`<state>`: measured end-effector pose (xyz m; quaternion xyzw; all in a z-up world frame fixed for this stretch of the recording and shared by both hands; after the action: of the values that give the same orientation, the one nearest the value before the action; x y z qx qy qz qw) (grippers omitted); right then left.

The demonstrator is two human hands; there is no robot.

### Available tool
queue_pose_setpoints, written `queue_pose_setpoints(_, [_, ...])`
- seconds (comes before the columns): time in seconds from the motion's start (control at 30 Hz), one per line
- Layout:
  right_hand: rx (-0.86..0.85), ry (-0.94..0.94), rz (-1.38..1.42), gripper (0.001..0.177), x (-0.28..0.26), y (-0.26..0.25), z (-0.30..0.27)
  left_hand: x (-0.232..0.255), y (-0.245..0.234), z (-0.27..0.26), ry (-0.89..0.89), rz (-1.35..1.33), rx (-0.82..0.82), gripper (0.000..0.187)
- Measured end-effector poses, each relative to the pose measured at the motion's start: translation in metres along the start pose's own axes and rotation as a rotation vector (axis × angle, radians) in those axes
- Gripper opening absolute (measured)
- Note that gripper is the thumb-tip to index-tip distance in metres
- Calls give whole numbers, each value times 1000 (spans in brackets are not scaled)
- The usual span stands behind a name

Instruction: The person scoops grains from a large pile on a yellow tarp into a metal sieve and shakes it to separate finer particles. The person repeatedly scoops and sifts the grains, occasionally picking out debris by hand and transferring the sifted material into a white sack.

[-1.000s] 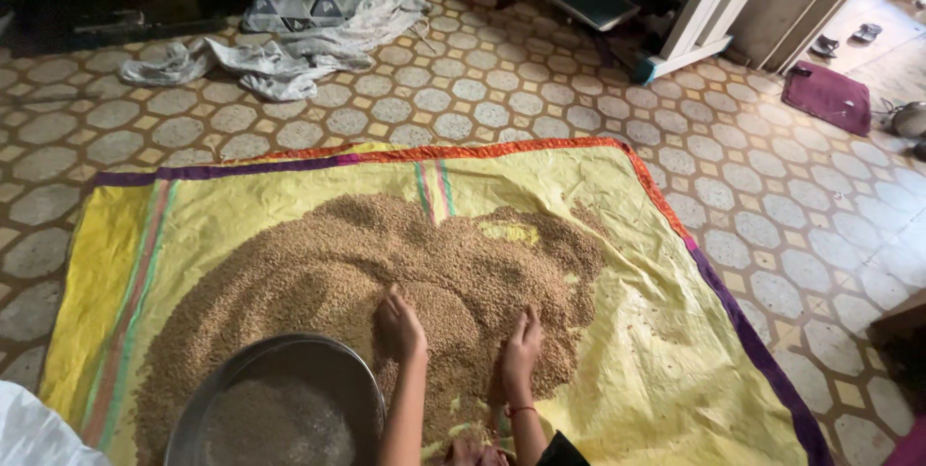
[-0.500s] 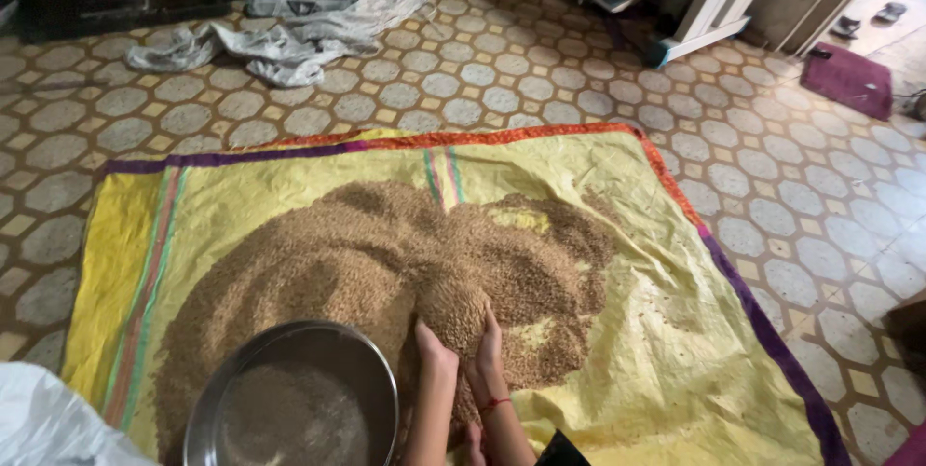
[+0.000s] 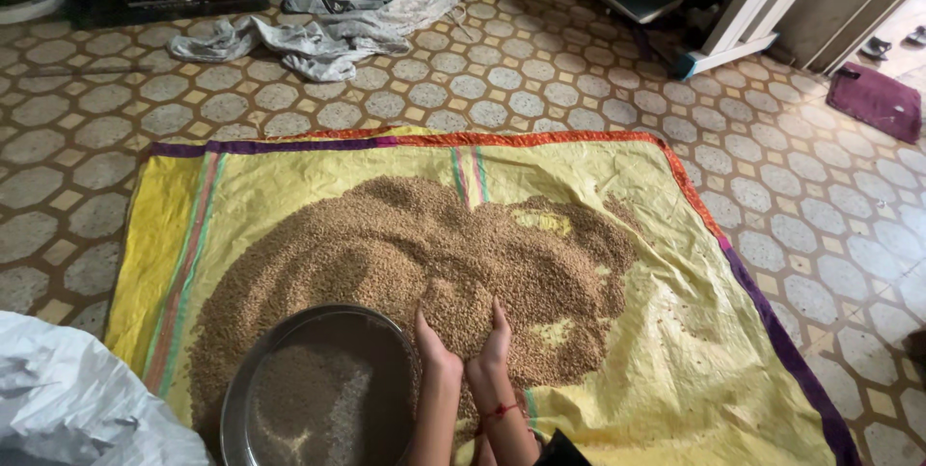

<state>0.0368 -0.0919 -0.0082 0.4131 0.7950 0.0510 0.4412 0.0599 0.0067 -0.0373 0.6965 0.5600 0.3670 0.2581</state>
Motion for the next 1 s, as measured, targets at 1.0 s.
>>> queue_pose_setpoints(1.0, [51, -80, -282, 70, 6, 27, -57, 49, -8, -54, 25, 88, 127, 66])
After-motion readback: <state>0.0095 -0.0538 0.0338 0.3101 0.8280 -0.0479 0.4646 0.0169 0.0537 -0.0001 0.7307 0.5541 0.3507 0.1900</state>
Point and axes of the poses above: each hand's wrist, its own z-axis towards the middle knuckle, its own y-axis out of the palm, x = y × z, the point moved 8 cm from there along z, towards the middle knuckle, and after that the axes turned 6 degrees about -z, right-handed, at the moved point
